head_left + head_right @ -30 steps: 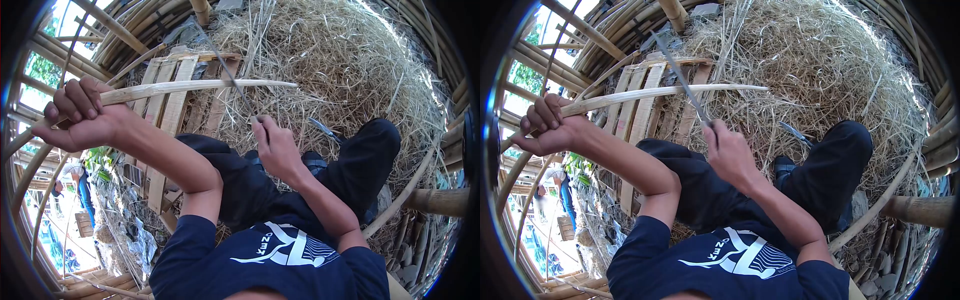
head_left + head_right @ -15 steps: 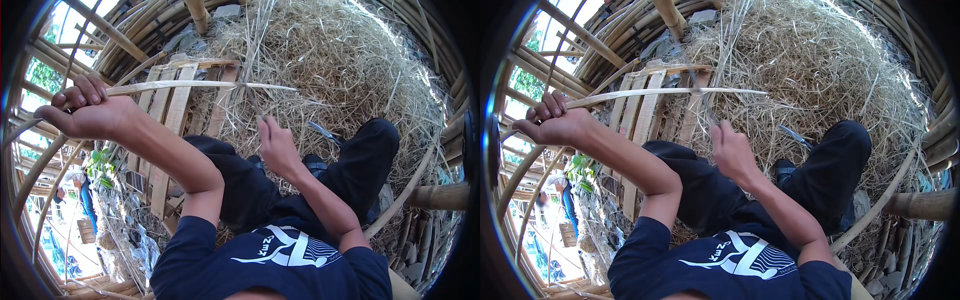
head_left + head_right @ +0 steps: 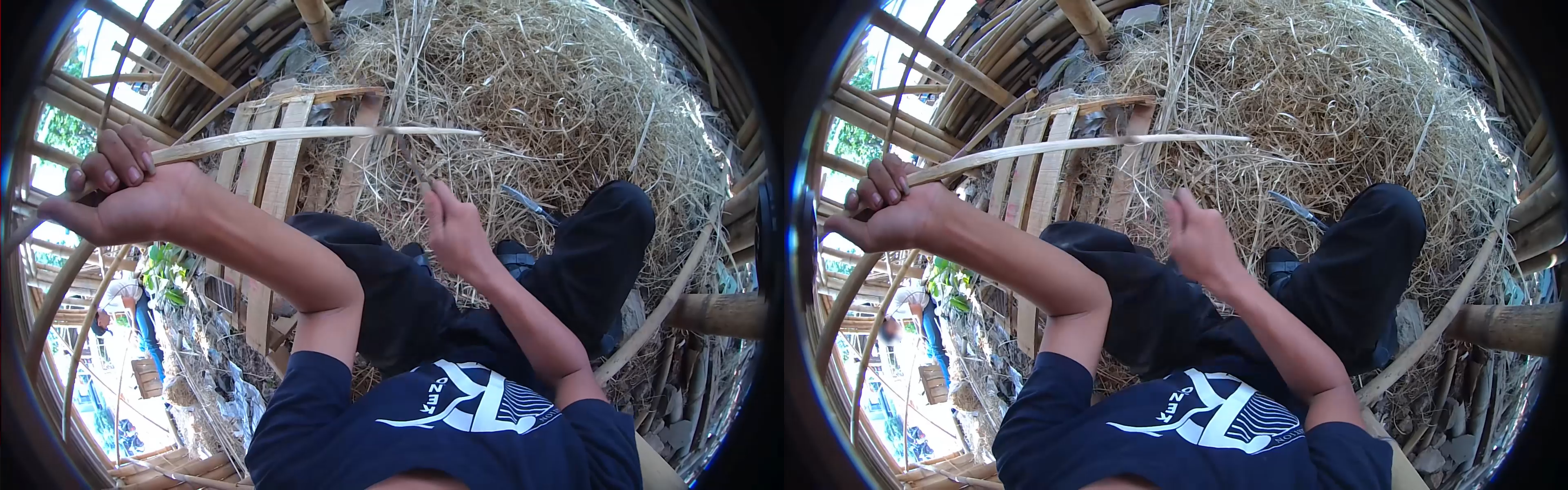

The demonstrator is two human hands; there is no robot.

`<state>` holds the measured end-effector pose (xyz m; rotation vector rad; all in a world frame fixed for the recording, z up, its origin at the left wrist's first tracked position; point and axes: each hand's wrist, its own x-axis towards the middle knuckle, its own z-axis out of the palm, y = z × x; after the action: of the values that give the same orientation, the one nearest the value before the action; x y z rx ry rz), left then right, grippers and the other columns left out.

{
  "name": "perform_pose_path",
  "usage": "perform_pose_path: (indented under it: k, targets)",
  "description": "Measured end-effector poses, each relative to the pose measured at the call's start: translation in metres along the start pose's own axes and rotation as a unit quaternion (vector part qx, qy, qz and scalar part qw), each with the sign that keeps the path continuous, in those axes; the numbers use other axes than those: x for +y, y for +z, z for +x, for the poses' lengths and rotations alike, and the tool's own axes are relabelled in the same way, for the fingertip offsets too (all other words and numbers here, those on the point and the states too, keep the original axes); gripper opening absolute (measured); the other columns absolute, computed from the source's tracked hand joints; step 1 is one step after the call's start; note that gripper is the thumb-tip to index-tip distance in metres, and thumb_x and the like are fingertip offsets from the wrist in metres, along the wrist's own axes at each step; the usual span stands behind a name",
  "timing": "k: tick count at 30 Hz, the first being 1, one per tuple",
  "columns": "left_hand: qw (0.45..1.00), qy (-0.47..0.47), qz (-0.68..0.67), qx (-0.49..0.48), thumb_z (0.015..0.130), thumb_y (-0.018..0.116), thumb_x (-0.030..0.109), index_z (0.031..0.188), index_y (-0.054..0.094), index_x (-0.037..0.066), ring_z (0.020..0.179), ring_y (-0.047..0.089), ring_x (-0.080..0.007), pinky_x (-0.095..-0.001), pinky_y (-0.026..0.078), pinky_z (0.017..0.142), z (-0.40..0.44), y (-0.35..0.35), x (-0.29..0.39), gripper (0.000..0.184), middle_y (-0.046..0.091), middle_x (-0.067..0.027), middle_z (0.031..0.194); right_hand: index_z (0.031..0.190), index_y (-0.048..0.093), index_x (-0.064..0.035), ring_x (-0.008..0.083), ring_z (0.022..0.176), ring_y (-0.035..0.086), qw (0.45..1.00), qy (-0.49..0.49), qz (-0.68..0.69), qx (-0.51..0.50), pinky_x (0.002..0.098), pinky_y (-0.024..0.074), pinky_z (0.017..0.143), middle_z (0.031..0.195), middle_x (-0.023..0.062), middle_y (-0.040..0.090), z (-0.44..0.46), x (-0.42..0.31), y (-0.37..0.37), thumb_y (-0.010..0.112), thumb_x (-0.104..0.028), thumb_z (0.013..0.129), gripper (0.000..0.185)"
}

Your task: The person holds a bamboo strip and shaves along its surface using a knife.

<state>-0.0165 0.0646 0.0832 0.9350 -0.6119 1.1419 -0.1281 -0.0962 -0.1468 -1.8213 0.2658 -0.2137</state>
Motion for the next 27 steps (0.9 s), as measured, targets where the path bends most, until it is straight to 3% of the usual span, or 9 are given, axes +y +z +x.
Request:
perform_pose_path:
  k: [3,6,7,8,10,16,19,24,27]
  targets:
    - [1.000,0.000,0.001,-0.017,0.095,0.037,0.047,0.063,0.034,0.014,0.035,0.021,-0.0050,-0.0211,0.017,0.033,0.000,-0.003,-0.001,0.047,0.025,0.0045,0.045,0.090,0.051,0.0005,0.0238,0.044,0.046,0.999,0.003,-0.036,0.027,0.0374,0.0356,0.046,0.053,0.0165,0.046,0.007,0.020,-0.011,0.043,-0.027,0.097,0.029]
    - [1.000,0.007,0.006,0.015,0.095,0.038,0.047,0.063,0.035,0.015,0.035,0.020,-0.0048,-0.0219,0.016,0.034,-0.003,0.003,0.000,0.045,0.024,0.0049,0.044,0.088,0.052,0.0012,0.0233,0.045,0.046,1.000,0.028,0.000,0.002,0.0374,0.0353,0.046,0.053,0.0165,0.046,0.004,-0.007,-0.016,0.043,-0.027,0.097,0.030]
    - [1.000,0.007,0.005,0.016,0.095,0.038,0.047,0.063,0.035,0.015,0.035,0.020,-0.0048,-0.0219,0.016,0.034,-0.001,0.004,-0.001,0.045,0.024,0.0049,0.044,0.082,0.048,0.0000,0.0440,0.059,0.054,1.000,-0.017,-0.005,0.001,0.0482,0.0396,0.052,0.057,0.0231,0.052,0.001,-0.019,-0.014,0.045,-0.027,0.095,0.030]
    - [1.000,0.007,-0.006,-0.007,0.095,0.038,0.047,0.064,0.035,0.015,0.036,0.019,-0.0049,-0.0215,0.016,0.035,0.000,0.002,-0.001,0.045,0.024,0.0049,0.045,0.082,0.048,0.0000,0.0440,0.059,0.054,1.000,-0.014,-0.005,-0.003,0.0482,0.0396,0.052,0.057,0.0231,0.052,-0.004,-0.027,-0.011,0.045,-0.027,0.095,0.030]
    - [0.999,0.006,-0.011,-0.032,0.095,0.038,0.047,0.064,0.035,0.014,0.036,0.019,-0.0050,-0.0211,0.016,0.035,0.000,-0.001,0.000,0.045,0.024,0.0049,0.045,0.082,0.046,-0.0012,0.0440,0.058,0.053,0.986,-0.163,0.028,-0.023,0.0496,0.0395,0.052,0.056,0.0227,0.051,-0.011,-0.035,-0.003,0.047,-0.024,0.093,0.025]
    - [0.999,-0.004,-0.014,-0.031,0.094,0.039,0.047,0.065,0.035,0.014,0.036,0.019,-0.0052,-0.0205,0.014,0.035,0.000,-0.011,-0.002,0.044,0.023,0.0048,0.046,0.082,0.044,-0.0025,0.0405,0.057,0.054,0.986,-0.161,-0.025,-0.021,0.0477,0.0397,0.051,0.057,0.0206,0.052,-0.005,-0.009,0.002,0.049,-0.021,0.092,0.022]
    - [0.999,-0.012,0.004,0.037,0.095,0.039,0.048,0.064,0.035,0.015,0.036,0.018,-0.0050,-0.0202,0.014,0.035,-0.003,-0.007,-0.003,0.045,0.024,0.0050,0.046,0.081,0.044,-0.0026,0.0397,0.055,0.054,0.984,-0.172,-0.052,0.002,0.0470,0.0405,0.050,0.055,0.0193,0.051,-0.005,-0.017,0.004,0.048,-0.022,0.092,0.023]
    - [0.999,-0.026,-0.020,0.019,0.095,0.038,0.047,0.065,0.036,0.015,0.035,0.018,-0.0042,-0.0203,0.013,0.034,0.000,-0.010,-0.007,0.044,0.024,0.0053,0.046,0.084,0.045,-0.0022,0.0392,0.057,0.056,0.989,-0.133,-0.057,-0.040,0.0484,0.0434,0.052,0.057,0.0194,0.053,-0.019,-0.060,0.006,0.046,-0.023,0.093,0.023]
    - [1.000,-0.016,-0.011,0.021,0.095,0.038,0.047,0.062,0.037,0.015,0.035,0.018,-0.0040,-0.0206,0.013,0.034,-0.003,-0.005,-0.001,0.046,0.025,0.0054,0.046,0.085,0.044,-0.0026,0.0405,0.058,0.055,0.975,-0.216,-0.059,-0.011,0.0486,0.0419,0.052,0.060,0.0198,0.052,-0.016,-0.065,0.015,0.046,-0.022,0.093,0.021]
